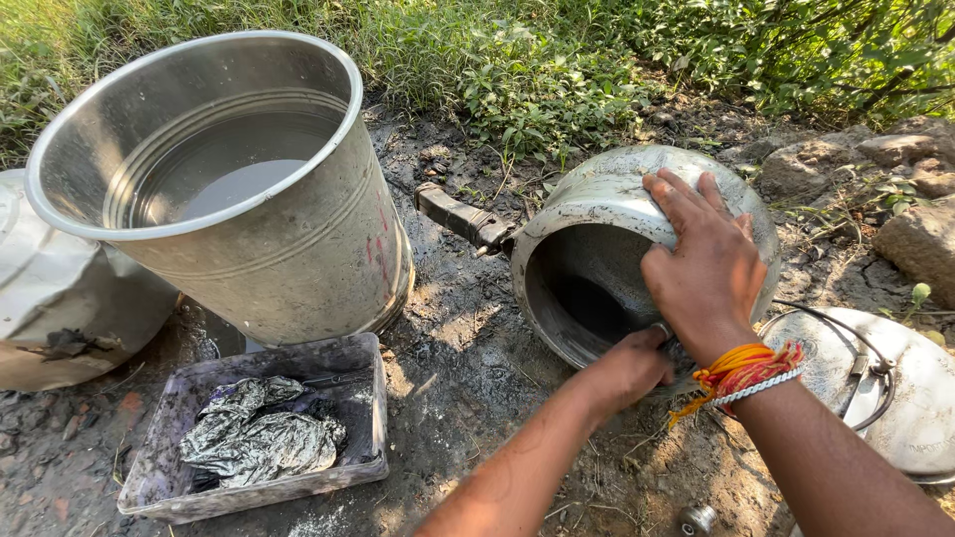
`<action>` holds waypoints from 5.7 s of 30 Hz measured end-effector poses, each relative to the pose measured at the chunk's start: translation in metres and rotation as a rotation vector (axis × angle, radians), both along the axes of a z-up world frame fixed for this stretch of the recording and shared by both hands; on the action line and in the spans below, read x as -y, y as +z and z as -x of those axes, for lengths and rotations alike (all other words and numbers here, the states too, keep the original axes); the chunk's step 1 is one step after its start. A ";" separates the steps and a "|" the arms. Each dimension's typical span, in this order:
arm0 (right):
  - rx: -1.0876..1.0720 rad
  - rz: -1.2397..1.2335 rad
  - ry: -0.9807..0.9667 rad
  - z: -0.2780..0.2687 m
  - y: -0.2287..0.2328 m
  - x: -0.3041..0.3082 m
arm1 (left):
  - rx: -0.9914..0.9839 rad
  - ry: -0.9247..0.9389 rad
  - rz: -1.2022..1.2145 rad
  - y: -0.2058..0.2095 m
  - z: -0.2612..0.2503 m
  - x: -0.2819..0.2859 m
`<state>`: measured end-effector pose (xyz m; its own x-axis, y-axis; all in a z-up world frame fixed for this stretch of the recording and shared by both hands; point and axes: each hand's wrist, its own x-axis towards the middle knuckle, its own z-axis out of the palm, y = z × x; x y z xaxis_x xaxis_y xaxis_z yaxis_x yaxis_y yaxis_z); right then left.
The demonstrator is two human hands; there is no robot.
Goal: The person scrubs the soot-covered interior of a metal cooker pot with their hand, using water, working the inner walls and bottom repeatedly while the pot rests on the ground beside a bucket of water. A lid and a tray with cloths or scrub pads sit nearby as the person continues cleaning.
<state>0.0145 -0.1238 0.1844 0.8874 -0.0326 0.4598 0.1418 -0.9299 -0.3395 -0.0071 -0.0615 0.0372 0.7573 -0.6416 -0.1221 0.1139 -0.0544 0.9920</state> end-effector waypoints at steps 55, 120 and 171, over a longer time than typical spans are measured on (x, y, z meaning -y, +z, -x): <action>-0.088 0.037 0.277 -0.011 0.005 0.001 | 0.051 -0.034 -0.424 0.018 0.002 -0.028; -0.092 -0.051 0.004 0.051 0.006 0.024 | 1.097 -0.056 -1.232 0.001 0.009 -0.082; -0.092 -0.158 0.028 0.042 0.007 0.033 | 0.630 -0.100 -1.017 0.014 0.055 -0.023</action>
